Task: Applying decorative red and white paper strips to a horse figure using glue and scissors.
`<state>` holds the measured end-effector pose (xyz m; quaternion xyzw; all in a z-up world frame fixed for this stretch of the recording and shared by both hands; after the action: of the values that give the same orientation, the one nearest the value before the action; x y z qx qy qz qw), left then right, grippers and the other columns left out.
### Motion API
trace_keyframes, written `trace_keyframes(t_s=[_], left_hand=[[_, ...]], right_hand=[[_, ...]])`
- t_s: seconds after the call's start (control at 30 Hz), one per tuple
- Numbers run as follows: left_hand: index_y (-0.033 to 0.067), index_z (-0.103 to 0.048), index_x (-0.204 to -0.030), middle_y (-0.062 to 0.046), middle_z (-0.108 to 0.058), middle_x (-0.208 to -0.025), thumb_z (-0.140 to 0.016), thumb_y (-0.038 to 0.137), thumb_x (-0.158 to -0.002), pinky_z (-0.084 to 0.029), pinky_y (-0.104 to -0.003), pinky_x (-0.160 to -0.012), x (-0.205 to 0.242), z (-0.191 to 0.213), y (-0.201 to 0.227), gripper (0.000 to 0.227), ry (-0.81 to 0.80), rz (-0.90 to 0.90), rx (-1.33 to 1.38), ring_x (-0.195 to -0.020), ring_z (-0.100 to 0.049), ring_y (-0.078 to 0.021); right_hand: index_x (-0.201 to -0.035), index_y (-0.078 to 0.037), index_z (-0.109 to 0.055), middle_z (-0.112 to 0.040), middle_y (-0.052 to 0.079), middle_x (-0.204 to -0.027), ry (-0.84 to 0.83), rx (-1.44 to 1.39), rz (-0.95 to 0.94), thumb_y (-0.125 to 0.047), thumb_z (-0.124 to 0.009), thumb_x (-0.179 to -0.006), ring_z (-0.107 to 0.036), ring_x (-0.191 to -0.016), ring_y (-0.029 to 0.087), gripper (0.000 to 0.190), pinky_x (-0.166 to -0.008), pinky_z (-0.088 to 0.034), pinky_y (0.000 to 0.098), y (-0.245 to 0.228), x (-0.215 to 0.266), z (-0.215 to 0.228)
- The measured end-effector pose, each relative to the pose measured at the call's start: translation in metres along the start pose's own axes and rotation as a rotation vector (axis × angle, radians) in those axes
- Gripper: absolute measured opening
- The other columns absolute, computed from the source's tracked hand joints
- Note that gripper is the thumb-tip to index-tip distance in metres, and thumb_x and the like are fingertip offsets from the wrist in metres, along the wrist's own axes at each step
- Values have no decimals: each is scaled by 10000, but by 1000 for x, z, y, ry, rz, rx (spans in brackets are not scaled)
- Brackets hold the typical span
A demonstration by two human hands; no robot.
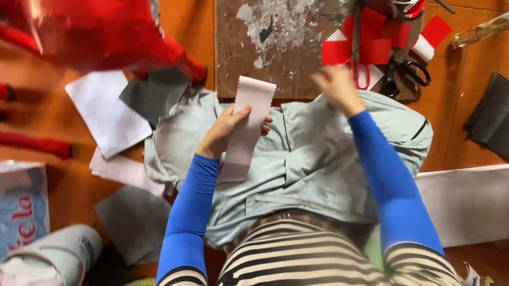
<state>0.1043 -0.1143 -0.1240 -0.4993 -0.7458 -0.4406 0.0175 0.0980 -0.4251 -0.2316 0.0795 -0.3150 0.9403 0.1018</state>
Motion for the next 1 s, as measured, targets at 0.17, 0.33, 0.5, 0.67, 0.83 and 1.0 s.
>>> trace_keyframes(t_s=[0.17,0.33,0.5,0.67,0.83,1.0], left_hand=[[-63,-596,-1313,-188,-745,-1117,-602,367,-1030,-603,-383,-826,-72,8,-15,515,-118,97,50,-929,-754,-271],[-19,-580,-1356,-120,-708,-1183,-630,336,-1010,-579,-343,-896,-128,56,-59,499,-171,63,35,-1009,-703,-195],[19,-559,-1323,-79,-688,-1155,-707,69,-889,-537,-299,-907,-151,107,-93,462,178,-55,-287,-1032,-640,-141],[-5,-561,-1325,-104,-706,-1169,-673,37,-899,-529,-313,-942,-163,126,-90,443,362,-169,-488,-1068,-664,-166],[2,-527,-1378,-123,-706,-1211,-655,60,-921,-525,-318,-965,-164,126,-90,479,357,-172,-505,-1113,-675,-186],[9,-492,-1436,-143,-679,-1301,-609,41,-958,-502,-327,-1011,-160,123,-88,493,355,-183,-502,-1197,-654,-205]], right_hand=[[-1265,-46,-617,-694,63,-1138,-407,-1357,-156,-232,-620,-1004,-662,-1026,167,320,-894,-553,330,-88,8,-46],[-1100,-36,-636,-628,-5,-871,-189,-1252,-231,-48,-697,-964,-547,-712,67,149,-619,-483,252,-73,-46,-49],[-1127,-34,-641,-676,-24,-953,20,-971,-130,-43,-644,-974,-615,-821,56,153,-711,-511,224,-34,-101,-23],[-1308,-69,-651,-677,16,-1031,106,-603,-33,-55,-633,-1023,-636,-912,133,286,-795,-536,279,30,-140,-14],[-1369,-120,-667,-633,158,-1115,272,-85,31,11,-625,-1022,-635,-1020,326,373,-907,-525,399,44,-155,12],[-1529,-86,-566,-507,220,-1215,208,55,75,196,-478,-823,-499,-1135,417,765,-1052,-431,445,34,-160,6]])
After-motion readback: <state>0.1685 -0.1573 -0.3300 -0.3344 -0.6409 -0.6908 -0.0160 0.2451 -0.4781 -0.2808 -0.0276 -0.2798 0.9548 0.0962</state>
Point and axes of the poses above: each hand's wrist, its own x-axis away from the middle knuckle, its own z-axis out of the back of the hand, y = z × x, the point moved 8 cm from there along -x, towards the middle knuckle
